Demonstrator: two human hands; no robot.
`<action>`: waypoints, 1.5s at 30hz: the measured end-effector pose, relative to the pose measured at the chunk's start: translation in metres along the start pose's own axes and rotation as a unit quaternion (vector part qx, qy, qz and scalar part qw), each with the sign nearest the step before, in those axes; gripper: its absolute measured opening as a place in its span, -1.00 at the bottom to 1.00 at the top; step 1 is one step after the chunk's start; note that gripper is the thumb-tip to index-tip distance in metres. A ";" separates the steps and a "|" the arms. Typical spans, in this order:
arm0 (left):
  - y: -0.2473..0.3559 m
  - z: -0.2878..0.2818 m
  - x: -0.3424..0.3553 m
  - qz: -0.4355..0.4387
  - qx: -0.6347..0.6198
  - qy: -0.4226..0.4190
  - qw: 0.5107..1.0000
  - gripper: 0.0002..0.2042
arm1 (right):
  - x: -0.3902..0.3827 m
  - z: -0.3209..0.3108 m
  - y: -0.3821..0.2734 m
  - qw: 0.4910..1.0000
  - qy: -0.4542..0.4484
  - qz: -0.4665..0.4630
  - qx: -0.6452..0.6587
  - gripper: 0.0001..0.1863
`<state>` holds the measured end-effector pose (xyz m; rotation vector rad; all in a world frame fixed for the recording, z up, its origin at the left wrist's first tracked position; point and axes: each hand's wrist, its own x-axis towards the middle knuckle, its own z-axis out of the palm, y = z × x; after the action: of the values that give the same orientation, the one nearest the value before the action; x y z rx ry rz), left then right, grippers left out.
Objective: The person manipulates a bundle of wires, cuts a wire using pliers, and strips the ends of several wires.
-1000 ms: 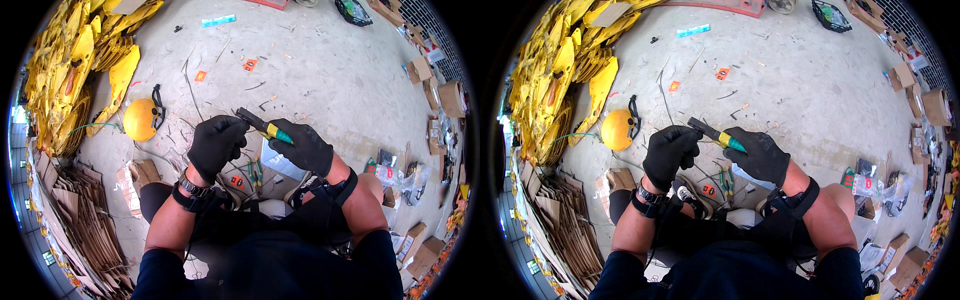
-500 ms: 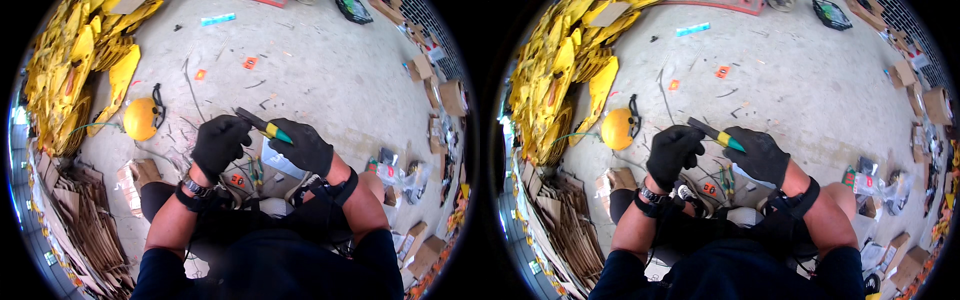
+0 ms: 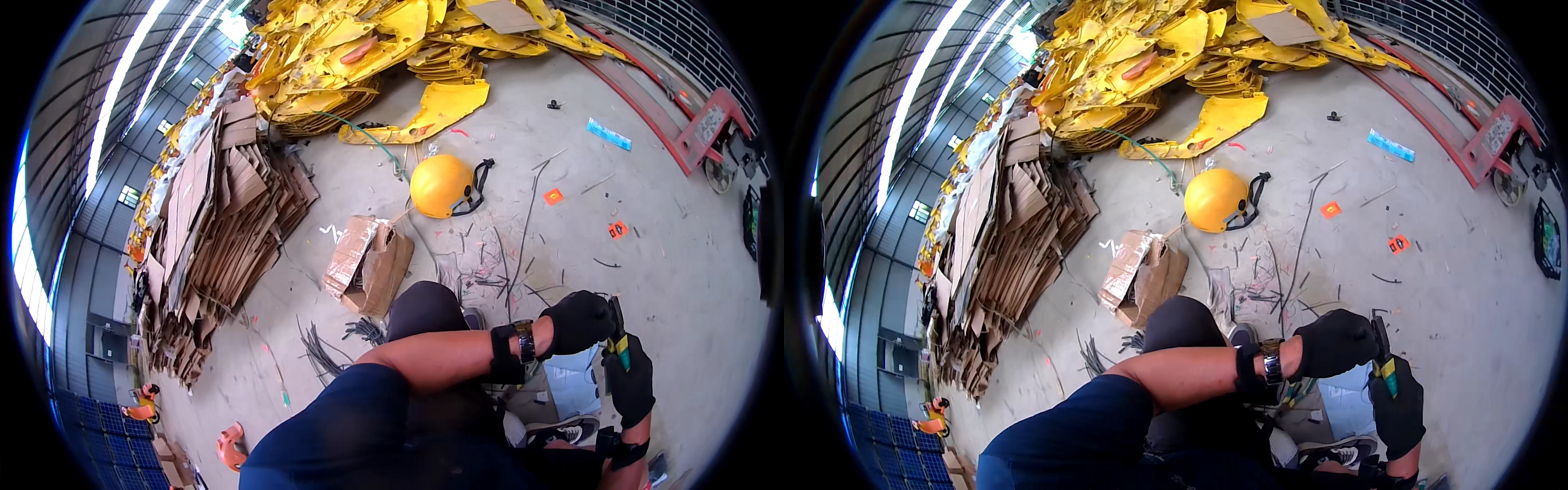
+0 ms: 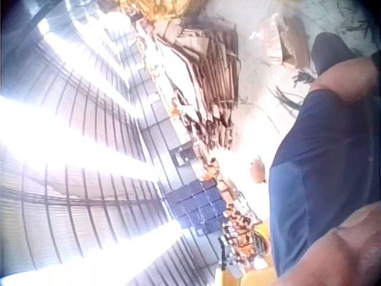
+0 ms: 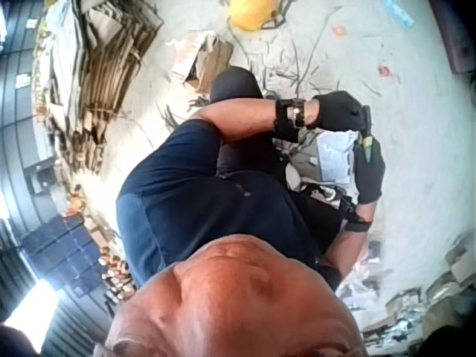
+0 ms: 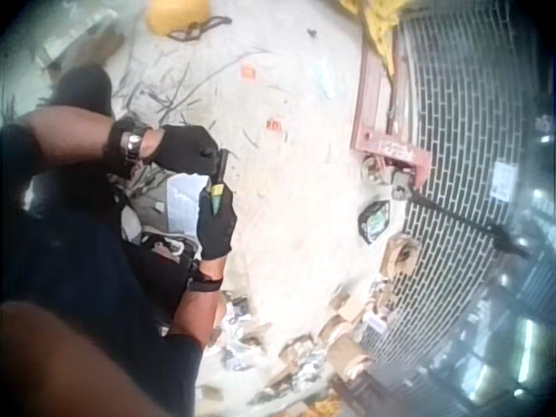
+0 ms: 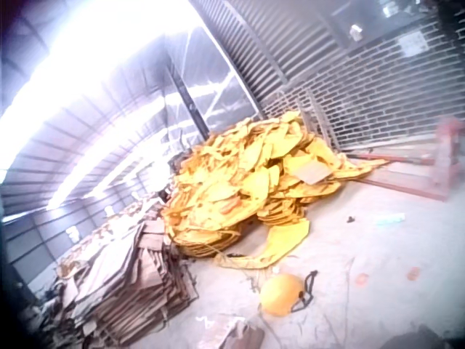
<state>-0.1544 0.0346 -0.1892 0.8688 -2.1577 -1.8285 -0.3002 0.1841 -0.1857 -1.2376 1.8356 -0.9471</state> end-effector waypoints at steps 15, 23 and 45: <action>-0.010 0.011 0.011 0.332 0.001 0.081 0.940 -0.85 | 0.002 -0.012 0.007 0.999 0.039 -0.003 0.032 -0.75; 0.019 0.001 -0.013 0.101 -0.015 0.090 0.991 -0.90 | 0.009 -0.014 0.003 0.998 0.038 -0.048 -0.004 -0.63; 0.043 -0.001 -0.043 0.057 0.056 0.061 0.995 -0.92 | 0.018 -0.036 0.024 0.992 0.127 -0.024 -0.014 -0.70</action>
<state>-0.1324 0.0603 -0.1388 0.8383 -2.2025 -1.5712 -0.3462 0.1796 -0.1923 -1.2279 2.0275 -1.1538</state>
